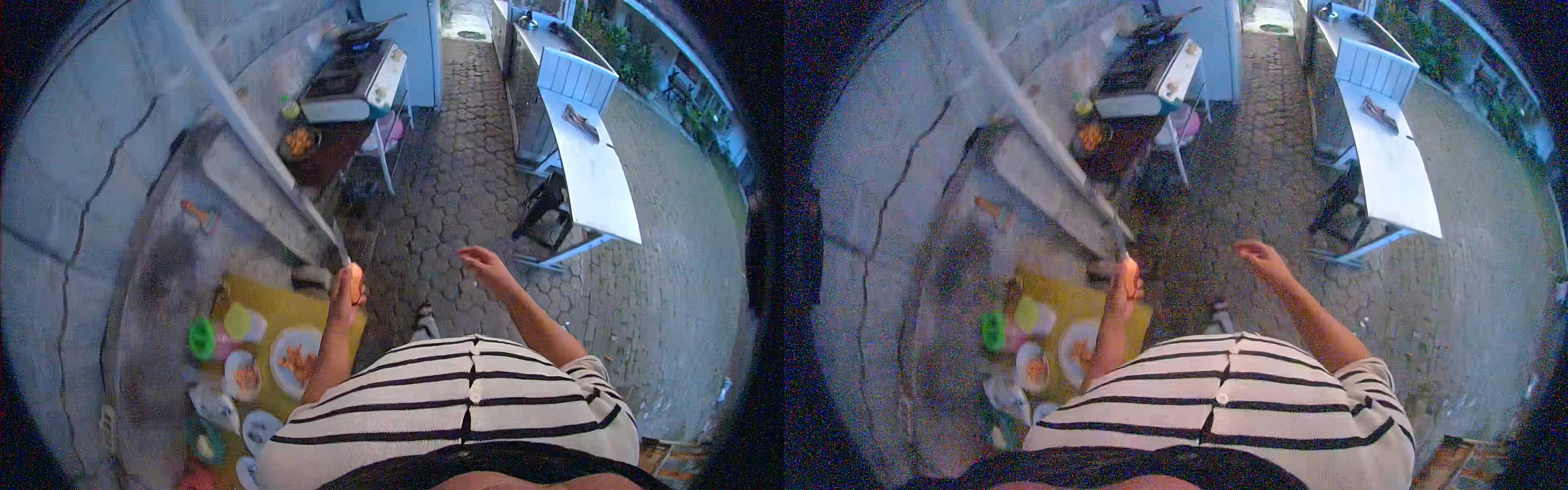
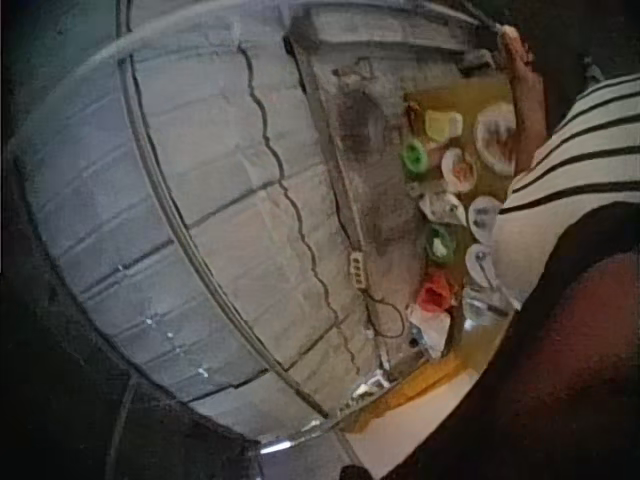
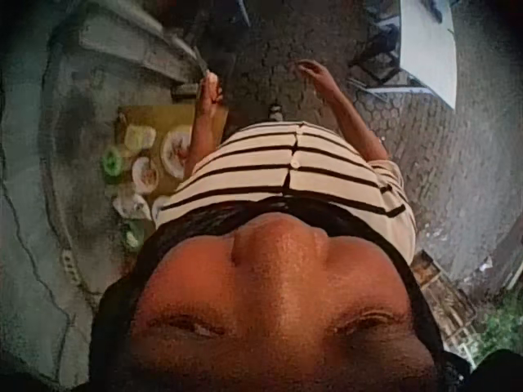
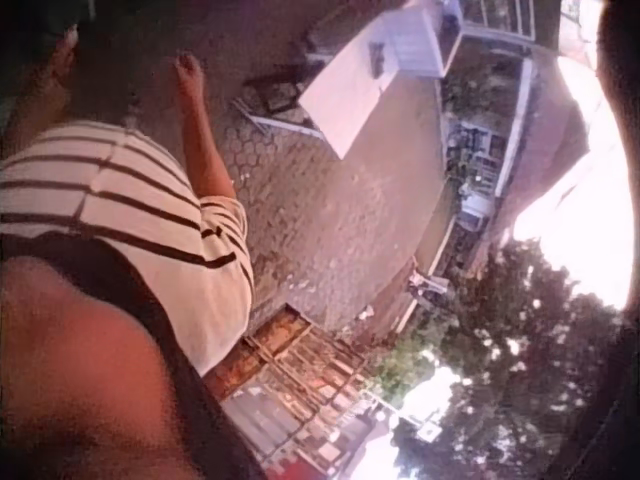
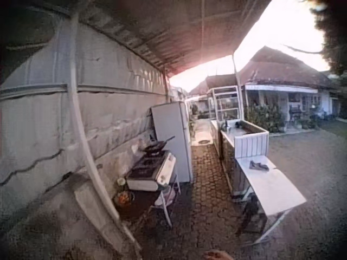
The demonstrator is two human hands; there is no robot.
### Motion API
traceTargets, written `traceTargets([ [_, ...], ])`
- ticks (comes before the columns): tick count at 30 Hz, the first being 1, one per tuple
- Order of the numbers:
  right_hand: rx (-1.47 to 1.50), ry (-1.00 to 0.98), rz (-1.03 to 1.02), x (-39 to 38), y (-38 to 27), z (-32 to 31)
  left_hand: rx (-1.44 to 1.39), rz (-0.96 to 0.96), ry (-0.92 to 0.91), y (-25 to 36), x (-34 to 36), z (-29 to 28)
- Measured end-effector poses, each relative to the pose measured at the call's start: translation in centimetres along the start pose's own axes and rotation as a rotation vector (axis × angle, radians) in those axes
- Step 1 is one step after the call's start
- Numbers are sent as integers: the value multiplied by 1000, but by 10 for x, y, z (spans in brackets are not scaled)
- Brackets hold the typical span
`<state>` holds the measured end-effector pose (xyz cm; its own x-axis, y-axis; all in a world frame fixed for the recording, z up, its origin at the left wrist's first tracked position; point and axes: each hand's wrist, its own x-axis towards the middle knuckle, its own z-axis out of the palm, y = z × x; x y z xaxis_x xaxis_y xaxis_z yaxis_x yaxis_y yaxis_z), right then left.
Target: The recorder is frying pieces of food in a wok on a gas stove, then peels and cuts a fruit or vegetable at a nearby table.
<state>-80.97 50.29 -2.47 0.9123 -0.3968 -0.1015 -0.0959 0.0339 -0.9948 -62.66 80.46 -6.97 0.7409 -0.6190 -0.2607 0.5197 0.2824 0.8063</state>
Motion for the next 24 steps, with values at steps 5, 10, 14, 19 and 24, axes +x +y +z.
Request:
traceTargets([
  [5,-169,80,75,79,21,-100,56,-10,-2,34,132,68],
  [10,-44,239,182,156,25,-177,6,103,-72,75,262,171],
  [14,64,248,279,240,32,-264,-59,183,-136,84,362,212],
  [19,-84,152,186,392,24,-363,-138,234,81,78,463,210],
  [24,-271,-67,66,598,57,-430,-204,327,382,88,526,231],
])
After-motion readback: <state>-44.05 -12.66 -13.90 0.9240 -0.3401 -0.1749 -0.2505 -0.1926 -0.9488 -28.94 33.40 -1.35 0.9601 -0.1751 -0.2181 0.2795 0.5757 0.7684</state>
